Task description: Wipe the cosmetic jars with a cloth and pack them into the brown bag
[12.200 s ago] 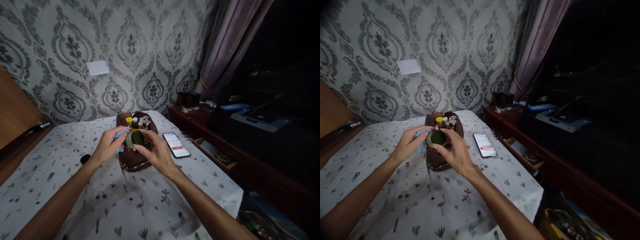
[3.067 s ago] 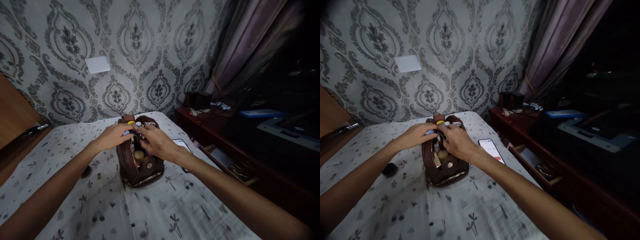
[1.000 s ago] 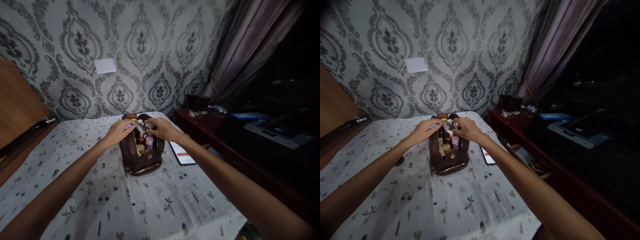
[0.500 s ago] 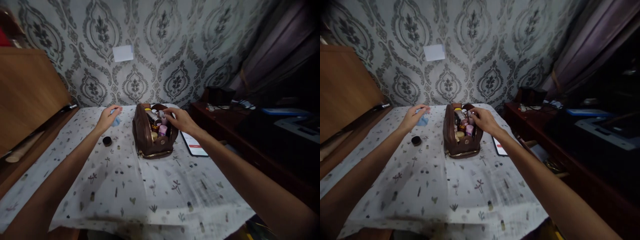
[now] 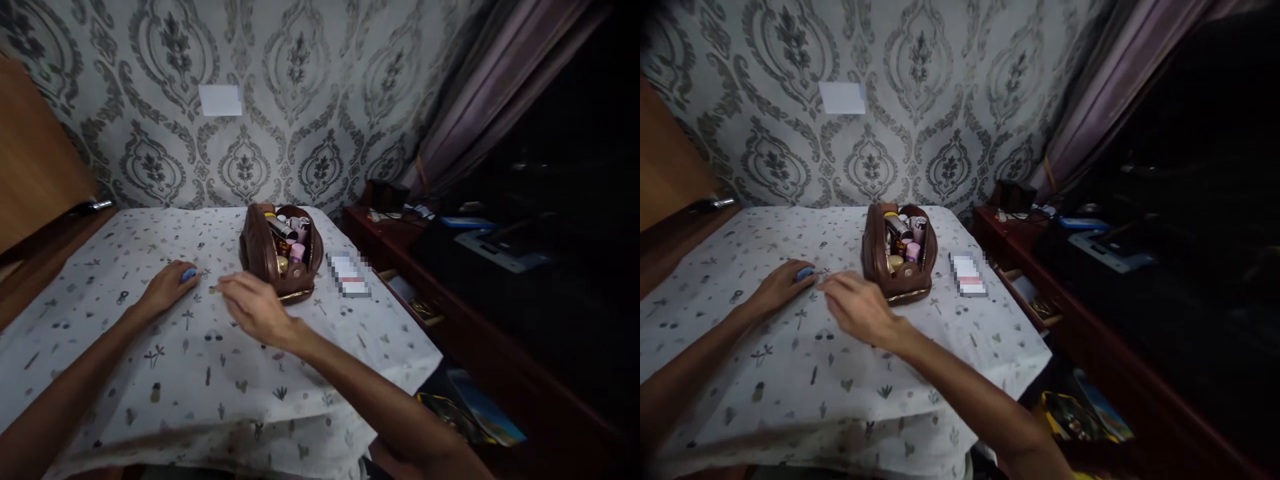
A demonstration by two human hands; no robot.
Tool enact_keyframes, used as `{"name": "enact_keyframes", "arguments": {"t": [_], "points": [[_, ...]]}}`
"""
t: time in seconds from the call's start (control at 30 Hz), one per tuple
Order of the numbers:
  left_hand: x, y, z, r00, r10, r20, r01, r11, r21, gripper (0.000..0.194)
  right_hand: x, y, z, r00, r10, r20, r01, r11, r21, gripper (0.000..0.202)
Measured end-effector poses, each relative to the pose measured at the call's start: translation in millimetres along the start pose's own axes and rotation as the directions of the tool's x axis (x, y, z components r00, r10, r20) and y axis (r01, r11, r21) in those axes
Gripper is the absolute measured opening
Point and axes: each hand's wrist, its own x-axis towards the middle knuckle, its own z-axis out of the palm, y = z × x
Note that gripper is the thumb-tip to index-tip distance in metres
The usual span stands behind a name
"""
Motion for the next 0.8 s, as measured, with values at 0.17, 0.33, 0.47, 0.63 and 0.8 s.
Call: {"name": "enact_keyframes", "arguments": {"t": [0.17,0.33,0.47,0.63,0.8], "points": [[-3,6,1.2,0.997,-0.006,-0.079,0.0,0.997,-0.075,0.047,9,29,78,0.879,0.438,0.185,-0.476,0.824,0.307,0.036],[-13,35,5.7,0.975,-0.145,-0.17,0.06,0.904,-0.423,0.047,20,56,114,0.721,0.635,0.279,-0.54,0.262,0.8,0.043],[-21,60,9.3,0.973,-0.123,-0.195,-0.015,0.811,-0.585,0.041,15,55,108,0.745,0.577,0.335,-0.429,0.03,0.903,0.049],[-27,68,15.3,0.975,-0.067,-0.21,-0.077,0.79,-0.608,0.04,11,55,96,0.736,0.586,0.339,-0.41,-0.012,0.912,0.05],[-30,61,17.2,0.977,-0.065,-0.204,-0.072,0.796,-0.601,0.045,12,56,95,0.749,0.581,0.319,-0.399,0.01,0.917,0.047]]}}
